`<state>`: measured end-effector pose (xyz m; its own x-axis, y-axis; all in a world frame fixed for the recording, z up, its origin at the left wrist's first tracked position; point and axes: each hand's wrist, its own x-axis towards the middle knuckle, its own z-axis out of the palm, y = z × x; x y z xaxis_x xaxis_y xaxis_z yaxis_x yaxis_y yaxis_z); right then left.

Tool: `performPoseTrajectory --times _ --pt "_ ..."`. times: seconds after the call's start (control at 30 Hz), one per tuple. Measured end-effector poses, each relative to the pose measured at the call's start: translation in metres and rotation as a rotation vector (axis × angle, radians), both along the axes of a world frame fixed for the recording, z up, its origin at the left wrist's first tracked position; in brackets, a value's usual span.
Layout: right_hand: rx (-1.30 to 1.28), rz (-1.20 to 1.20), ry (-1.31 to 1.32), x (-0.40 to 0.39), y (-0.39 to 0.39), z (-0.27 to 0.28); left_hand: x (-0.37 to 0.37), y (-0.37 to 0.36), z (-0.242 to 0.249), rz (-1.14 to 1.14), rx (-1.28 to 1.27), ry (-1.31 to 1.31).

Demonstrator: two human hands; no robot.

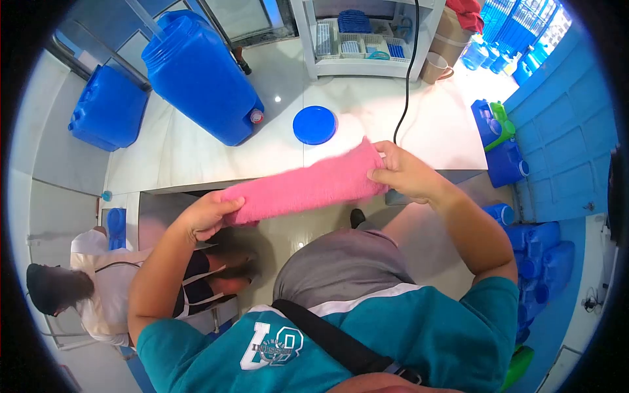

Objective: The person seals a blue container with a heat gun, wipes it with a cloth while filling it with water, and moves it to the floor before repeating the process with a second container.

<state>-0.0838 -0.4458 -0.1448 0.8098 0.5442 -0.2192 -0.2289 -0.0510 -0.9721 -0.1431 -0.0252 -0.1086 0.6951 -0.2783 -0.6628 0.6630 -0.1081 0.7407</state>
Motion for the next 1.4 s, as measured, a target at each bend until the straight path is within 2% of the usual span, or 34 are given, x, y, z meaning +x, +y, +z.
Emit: performPoseTrajectory --times 0.07,0.13,0.17,0.2,0.23,0.3,0.33,0.4,0.43,0.5,0.53,0.6,0.63,0.67,0.73,0.8,0.83,0.93,0.97,1.0,1.07,1.1,1.13,1.2,1.23,1.27,1.33,1.37,1.4 --pt "-0.306 -0.135 -0.026 -0.013 0.005 0.013 -0.006 0.011 -0.018 -0.037 0.015 0.056" --pt "-0.236 -0.137 0.038 -0.022 0.006 0.01 -0.022 0.011 -0.031 0.155 0.349 -0.072" --pt "-0.32 0.016 -0.12 -0.027 0.007 0.013 -0.027 0.009 -0.032 0.175 0.206 -0.139" --pt "-0.402 0.17 -0.282 -0.031 0.007 0.016 -0.026 0.008 -0.031 0.168 0.206 -0.137" --pt "-0.403 0.165 -0.277 -0.036 0.005 0.018 -0.027 0.008 -0.029 0.044 0.276 -0.213" --pt "-0.728 0.25 -0.636 -0.048 0.002 0.023 -0.031 0.002 -0.011 -0.219 0.478 -0.39" --pt "-0.725 0.25 -0.629 -0.052 0.003 0.033 -0.034 -0.003 0.0 -0.223 0.479 -0.383" --pt "-0.897 0.338 -0.45 -0.054 0.005 0.061 -0.036 -0.009 0.019 -0.518 0.808 -0.537" --pt "-0.894 0.338 -0.456 -0.053 0.0 0.065 -0.034 -0.005 0.027 -0.515 0.812 -0.539" --pt "-0.522 0.241 -0.725 -0.053 -0.018 0.07 -0.032 0.007 0.037 -0.584 0.77 -0.821" --pt "-0.518 0.242 -0.726 -0.047 -0.021 0.076 -0.025 0.013 0.039 -0.583 0.773 -0.82" --pt "-0.572 0.243 -0.368 -0.024 -0.026 0.084 -0.002 0.021 0.042 -0.416 0.269 -0.822" --pt "-0.574 0.189 -0.421 -0.012 -0.026 0.072 0.007 0.017 0.042 -0.283 0.04 -0.528" --pt "-0.573 0.191 -0.419 -0.006 -0.023 0.065 0.02 0.024 0.04 -0.254 0.094 -0.411" --pt "-0.089 -0.16 0.182 0.004 -0.005 0.054 0.03 -0.01 0.029 0.046 0.01 -0.324" --pt "-0.031 -0.219 0.137 0.009 0.012 0.048 0.041 -0.039 0.019 0.061 0.001 -0.335" --pt "-0.037 -0.164 0.132 0.007 0.023 0.055 0.046 -0.056 0.014 0.08 -0.01 -0.348" --pt "0.056 -0.134 0.029 -0.017 0.069 0.071 0.04 -0.112 0.008 -0.025 -0.192 -0.452" --pt "0.187 -0.032 -0.023 -0.017 0.077 0.061 0.031 -0.137 0.011 0.003 -0.177 -0.641" --pt "0.187 -0.034 -0.024 -0.013 0.073 0.061 0.025 -0.153 0.018 0.033 -0.161 -0.829" --pt "-0.139 0.125 -0.614 -0.006 0.061 0.072 0.037 -0.148 0.026 -0.046 -0.102 -0.827" --pt "-0.368 0.037 -0.694 -0.005 0.05 0.091 0.043 -0.143 0.031 -0.123 -0.041 -0.826" --pt "-0.37 0.04 -0.693 0.003 0.047 0.09 0.047 -0.137 0.038 -0.12 -0.043 -0.825" --pt "-0.531 -0.183 -1.487 0.028 0.04 0.082 0.052 -0.127 0.056 -0.412 -0.006 -0.691" --pt "-0.462 0.055 -1.465 0.044 0.031 0.071 0.054 -0.125 0.063 -0.483 -0.004 -0.695" --pt "-0.463 0.05 -1.47 0.053 0.029 0.073 0.058 -0.118 0.065 -0.487 -0.002 -0.7" --pt "-0.459 0.858 -0.402 0.066 0.025 0.078 0.068 -0.107 0.066 -0.539 0.017 -0.898" --pt "-0.46 0.854 -0.411 0.068 0.025 0.071 0.071 -0.108 0.062 -0.542 0.022 -0.906" --pt "-0.326 0.607 -0.202 0.069 0.027 0.054 0.074 -0.109 0.054 -0.375 0.073 -0.853"
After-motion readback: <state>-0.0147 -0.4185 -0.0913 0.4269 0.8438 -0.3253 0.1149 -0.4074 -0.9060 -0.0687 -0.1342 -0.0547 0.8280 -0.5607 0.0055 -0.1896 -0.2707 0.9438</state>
